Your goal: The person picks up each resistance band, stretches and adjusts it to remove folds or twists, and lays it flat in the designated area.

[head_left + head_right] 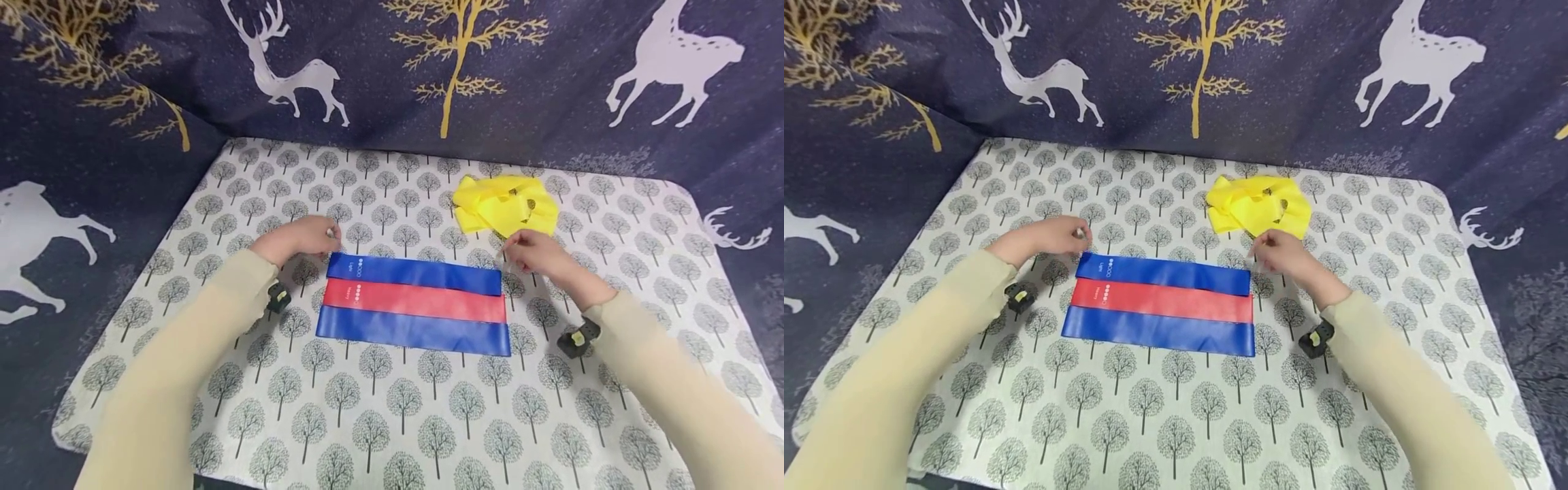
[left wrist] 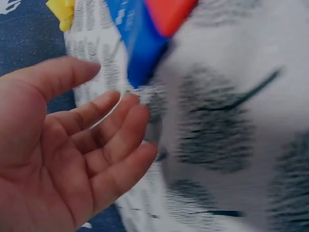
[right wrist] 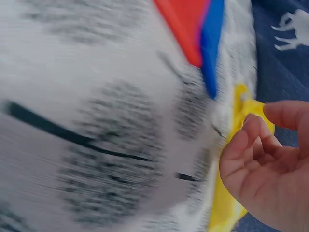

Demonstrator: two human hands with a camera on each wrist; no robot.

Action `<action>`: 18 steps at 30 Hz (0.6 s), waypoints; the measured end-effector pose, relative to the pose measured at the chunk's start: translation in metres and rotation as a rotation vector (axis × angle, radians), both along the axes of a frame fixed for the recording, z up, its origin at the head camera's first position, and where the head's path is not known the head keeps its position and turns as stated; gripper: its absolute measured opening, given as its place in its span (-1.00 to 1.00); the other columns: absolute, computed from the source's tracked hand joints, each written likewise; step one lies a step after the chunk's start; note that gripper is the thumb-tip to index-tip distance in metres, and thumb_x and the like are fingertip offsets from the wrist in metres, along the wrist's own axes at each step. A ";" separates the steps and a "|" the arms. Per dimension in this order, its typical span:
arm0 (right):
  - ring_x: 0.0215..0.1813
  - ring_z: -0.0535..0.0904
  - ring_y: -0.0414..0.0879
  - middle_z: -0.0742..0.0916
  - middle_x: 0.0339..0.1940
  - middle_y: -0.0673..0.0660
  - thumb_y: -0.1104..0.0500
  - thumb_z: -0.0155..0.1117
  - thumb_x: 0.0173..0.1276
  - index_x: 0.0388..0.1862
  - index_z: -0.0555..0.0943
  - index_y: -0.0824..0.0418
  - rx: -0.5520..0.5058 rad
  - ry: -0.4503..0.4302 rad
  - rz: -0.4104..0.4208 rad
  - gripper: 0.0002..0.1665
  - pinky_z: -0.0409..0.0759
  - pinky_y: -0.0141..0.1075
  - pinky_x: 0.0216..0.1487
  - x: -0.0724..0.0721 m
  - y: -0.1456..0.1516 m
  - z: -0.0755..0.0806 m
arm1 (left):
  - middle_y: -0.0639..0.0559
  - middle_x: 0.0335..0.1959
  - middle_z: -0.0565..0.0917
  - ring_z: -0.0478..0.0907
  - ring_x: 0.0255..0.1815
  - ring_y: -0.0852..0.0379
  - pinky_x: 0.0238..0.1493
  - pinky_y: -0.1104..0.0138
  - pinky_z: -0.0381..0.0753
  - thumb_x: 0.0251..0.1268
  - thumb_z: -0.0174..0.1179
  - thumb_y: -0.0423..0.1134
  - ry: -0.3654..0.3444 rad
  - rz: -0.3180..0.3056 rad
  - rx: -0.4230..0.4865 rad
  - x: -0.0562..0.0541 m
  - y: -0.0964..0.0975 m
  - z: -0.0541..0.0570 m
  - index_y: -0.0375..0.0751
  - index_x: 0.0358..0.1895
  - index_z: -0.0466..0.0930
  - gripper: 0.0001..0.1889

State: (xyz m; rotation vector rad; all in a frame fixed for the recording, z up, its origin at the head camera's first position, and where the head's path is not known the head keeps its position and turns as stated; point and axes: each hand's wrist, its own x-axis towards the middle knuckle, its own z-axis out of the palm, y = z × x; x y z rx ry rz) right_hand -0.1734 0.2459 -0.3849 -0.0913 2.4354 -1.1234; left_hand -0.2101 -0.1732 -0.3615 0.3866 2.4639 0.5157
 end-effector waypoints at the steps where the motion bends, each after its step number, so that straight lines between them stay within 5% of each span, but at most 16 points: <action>1: -0.29 0.49 -0.26 0.60 -0.31 -0.05 0.20 -0.04 0.60 0.20 0.42 0.47 -0.015 0.003 -0.024 -0.61 0.61 -0.45 -0.20 -0.004 0.002 0.004 | -0.28 0.03 0.67 0.56 -0.28 0.06 0.05 0.04 0.65 0.51 0.08 -0.21 0.028 0.001 -0.003 -0.003 0.003 0.003 -0.34 0.13 0.53 -0.69; 6: -0.22 0.50 -0.37 0.57 -0.14 -0.08 0.13 -0.06 0.63 0.28 0.37 0.45 -0.059 0.023 -0.151 -0.54 0.64 -0.48 -0.10 -0.021 0.003 0.018 | -0.30 0.19 0.65 0.57 -0.21 0.00 0.18 -0.02 0.61 0.53 0.03 -0.22 0.123 -0.007 0.057 -0.019 0.024 0.013 -0.30 0.08 0.57 -0.74; 11: -0.24 0.50 -0.38 0.58 -0.05 0.02 0.10 -0.02 0.62 0.27 0.38 0.43 -0.037 0.052 -0.188 -0.54 0.62 -0.53 -0.18 -0.030 0.004 0.018 | -0.26 0.17 0.68 0.58 -0.05 -0.08 0.30 -0.02 0.56 0.52 0.03 -0.20 0.187 -0.023 0.111 -0.032 0.042 0.012 -0.28 0.07 0.59 -0.72; 18: -0.17 0.51 -0.35 0.56 0.18 0.23 0.12 -0.01 0.61 0.38 0.31 0.46 -0.051 0.056 -0.197 -0.46 0.62 -0.57 -0.13 -0.040 0.004 0.015 | -0.22 0.05 0.69 0.63 -0.09 -0.10 0.26 0.03 0.57 0.52 0.05 -0.20 0.173 0.034 0.196 -0.039 0.061 0.010 -0.29 0.12 0.59 -0.70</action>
